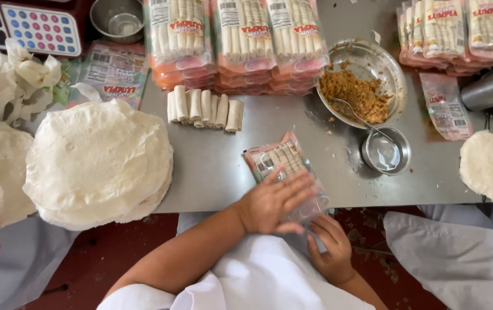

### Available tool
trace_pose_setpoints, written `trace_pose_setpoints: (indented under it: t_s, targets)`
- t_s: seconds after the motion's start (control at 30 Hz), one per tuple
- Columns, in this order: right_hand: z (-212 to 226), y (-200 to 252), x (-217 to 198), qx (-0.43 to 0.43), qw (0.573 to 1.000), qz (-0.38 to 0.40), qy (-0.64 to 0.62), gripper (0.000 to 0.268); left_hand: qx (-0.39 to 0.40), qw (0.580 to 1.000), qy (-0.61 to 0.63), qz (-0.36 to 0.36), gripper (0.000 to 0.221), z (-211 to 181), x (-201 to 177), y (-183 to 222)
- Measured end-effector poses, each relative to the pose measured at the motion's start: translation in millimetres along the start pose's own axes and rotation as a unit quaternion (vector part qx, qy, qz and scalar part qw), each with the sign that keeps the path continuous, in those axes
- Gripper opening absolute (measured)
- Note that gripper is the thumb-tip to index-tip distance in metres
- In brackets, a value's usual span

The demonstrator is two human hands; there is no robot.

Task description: Wrapping lumpia rolls and placing them into plastic packaging for sale.

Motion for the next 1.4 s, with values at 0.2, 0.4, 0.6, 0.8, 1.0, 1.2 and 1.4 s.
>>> trace_pose_setpoints:
  t_s: [0.2, 0.4, 0.6, 0.8, 1.0, 1.2, 1.4]
  targets:
    - [3.0, -27.9, -17.8, -0.004, 0.992, 0.047, 0.113, 0.084, 0.211, 0.968, -0.083, -0.109, 0.021, -39.1, -3.2, 33.5]
    - [-0.3, -105.1, -17.8, -0.064, 0.951, 0.217, 0.21, 0.038, 0.09, 0.981, 0.05, -0.164, 0.017, -21.9, -53.6, 36.0]
    - [29.3, -229.4, -108.6, -0.112, 0.963, 0.145, 0.199, 0.015, -0.042, 0.975, 0.012, -0.217, 0.032, -8.3, -179.3, 85.8]
    - [8.0, -341.4, -147.1, 0.001, 0.974, 0.138, 0.18, 0.027, -0.235, 0.937, -0.132, -0.222, 0.012, 39.5, -264.6, 161.2]
    - [11.5, -391.9, -97.3, -0.176, 0.936, -0.132, 0.276, 0.015, -0.434, 0.898, -0.023, -0.064, 0.029, 196.2, -297.9, 191.4]
    - [-102.9, -389.9, 56.8, -0.129, 0.952, -0.055, 0.273, 0.031, -0.579, 0.811, 0.086, 0.011, 0.026, 388.9, -209.4, 259.3]
    - [-33.1, -336.6, 5.6, -0.092, 0.965, -0.031, 0.244, 0.073, -0.614, 0.755, -0.039, 0.229, 0.051, 421.0, -171.0, 253.6]
Point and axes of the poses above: each hand's wrist, its own y-axis away from the middle knuckle, its own x-axis out of the palm, z = x × y, the point moved 9 cm from there along -y, towards the middle knuckle, and after that the axes turned 15 degrees about z, right-handed, at the moved point
